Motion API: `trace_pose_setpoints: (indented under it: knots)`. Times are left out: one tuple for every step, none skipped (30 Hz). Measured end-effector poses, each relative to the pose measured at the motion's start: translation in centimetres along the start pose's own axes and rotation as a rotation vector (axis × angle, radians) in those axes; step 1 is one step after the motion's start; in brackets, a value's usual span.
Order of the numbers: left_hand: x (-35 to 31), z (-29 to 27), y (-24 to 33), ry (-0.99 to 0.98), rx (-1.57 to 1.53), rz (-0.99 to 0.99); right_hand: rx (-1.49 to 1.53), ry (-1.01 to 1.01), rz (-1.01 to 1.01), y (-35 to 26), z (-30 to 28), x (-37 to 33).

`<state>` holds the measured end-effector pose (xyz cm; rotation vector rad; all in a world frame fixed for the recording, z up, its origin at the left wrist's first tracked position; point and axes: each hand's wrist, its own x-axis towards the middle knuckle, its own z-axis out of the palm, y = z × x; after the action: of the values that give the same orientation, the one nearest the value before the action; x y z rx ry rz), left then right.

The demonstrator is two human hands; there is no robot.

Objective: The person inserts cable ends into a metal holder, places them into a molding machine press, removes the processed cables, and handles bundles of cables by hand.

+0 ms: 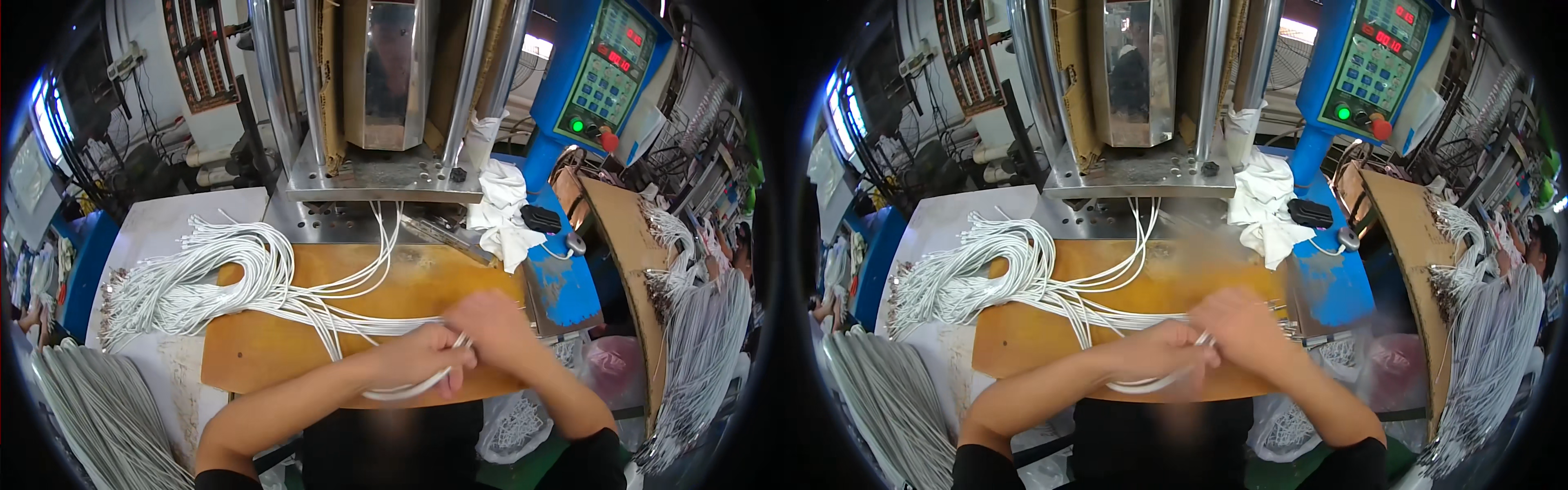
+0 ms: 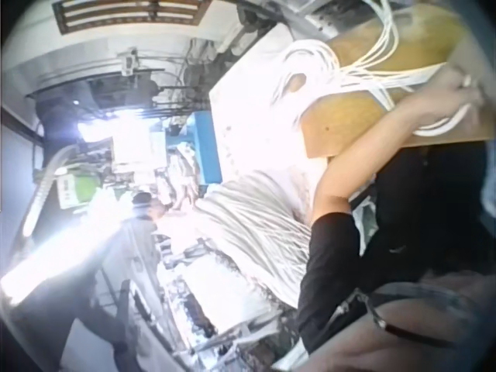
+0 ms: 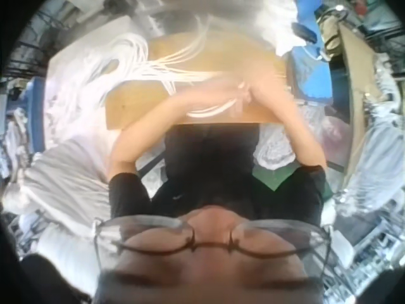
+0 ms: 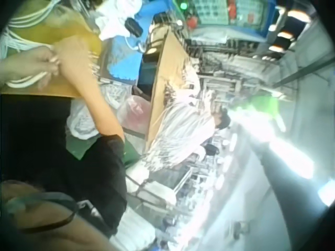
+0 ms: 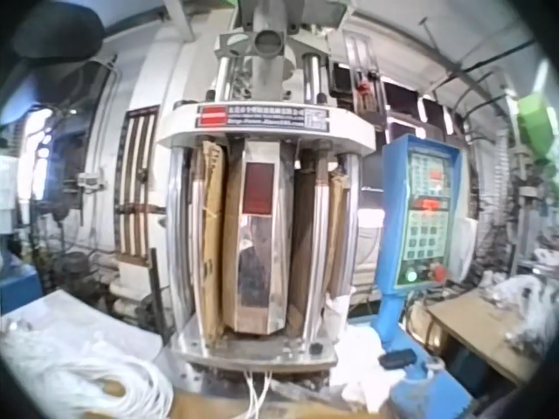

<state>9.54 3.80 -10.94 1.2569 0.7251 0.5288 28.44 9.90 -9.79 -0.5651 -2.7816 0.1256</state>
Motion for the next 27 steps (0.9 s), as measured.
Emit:
trace_pose_setpoints:
  knots:
    - [0.3,-0.2,-0.3,0.024,-0.003,-0.023,-0.003,-0.007,-0.002,0.8,-1.4,-0.6]
    - [0.6,-0.6,-0.5,0.05,-0.006,-0.047,0.061,-0.05,0.189,1.4,-3.3,-1.0]
    - [0.6,-1.0,-0.8,0.053,-0.008,-0.042,0.123,-0.091,0.378,2.0,-4.9,-1.3]
    - [0.4,-1.3,-1.3,0.019,0.0,-0.026,0.225,-0.09,0.449,2.1,-5.6,-1.8]
    - [0.3,-1.3,-1.7,-0.025,0.005,-0.01,0.22,-0.095,0.454,1.7,-5.4,-1.8]
    - [0.9,-1.2,-1.5,-0.05,0.022,0.072,0.417,-0.106,0.386,1.2,-5.0,-1.5]
    - [1.4,-1.0,-1.4,-0.074,0.031,0.152,0.615,-0.118,0.313,0.8,-4.8,-1.1]
    - [1.9,-1.1,-0.9,-0.102,-0.009,0.057,0.579,-0.212,0.25,0.7,-5.1,-0.5]
    - [1.9,-1.2,-0.4,-0.13,-0.051,-0.039,0.577,-0.213,0.246,1.5,-5.7,-0.8]
    - [1.7,-1.3,-0.2,-0.108,-0.04,-0.107,0.41,-0.311,0.25,3.0,-6.7,-1.8]
    - [1.1,-1.3,0.6,-0.126,-0.044,-0.11,0.245,-0.407,0.275,3.9,-7.5,-2.8]
    - [-0.5,-1.8,1.9,-0.137,-0.034,-0.116,0.214,-0.601,0.394,3.4,-9.6,-1.9]
    - [-1.2,-2.3,2.5,-0.149,-0.025,-0.121,0.22,-0.602,0.394,3.4,-10.2,-2.1]
    - [-1.1,-2.6,1.9,-0.146,-0.027,-0.116,0.261,-0.561,0.39,3.4,-10.8,-2.6]
    - [-1.2,-2.5,0.8,-0.12,0.015,-0.047,0.304,-0.518,0.386,3.0,-11.0,-3.1]
    - [-1.1,-2.6,0.0,-0.095,0.059,0.021,0.502,-0.34,0.453,3.0,-9.7,-3.4]
    - [-0.2,-2.5,-0.5,-0.103,0.055,0.026,0.497,-0.343,0.46,2.4,-8.6,-2.6]
    - [1.0,-2.6,-0.8,-0.088,0.008,0.034,0.567,-0.315,0.368,1.6,-6.9,-0.4]
    - [1.9,-2.7,-0.7,-0.083,-0.039,0.044,0.632,-0.286,0.282,1.2,-6.0,1.1]
    - [2.4,-2.8,0.4,-0.019,-0.061,0.023,0.628,-0.286,0.29,1.7,-5.9,1.5]
    - [2.5,-3.2,1.1,-0.016,-0.064,0.017,0.563,-0.257,0.298,2.4,-5.9,2.1]
    - [2.5,-3.7,1.7,0.031,-0.069,-0.017,0.497,-0.23,0.306,2.9,-5.7,2.6]
    - [2.5,-3.9,2.3,0.067,-0.07,-0.045,0.611,0.07,0.429,3.2,-5.2,3.1]
    - [2.1,-4.0,2.7,0.054,-0.062,-0.031,0.568,0.08,0.404,3.5,-4.7,3.2]
    - [2.2,-4.2,2.6,0.047,-0.063,-0.031,0.524,0.088,0.378,3.6,-4.4,3.3]
    - [2.2,-4.5,2.2,0.101,-0.083,-0.03,0.531,0.081,0.37,3.4,-3.9,3.6]
    - [2.3,-4.8,1.8,0.155,-0.103,-0.029,0.522,-0.069,0.317,2.9,-3.3,3.9]
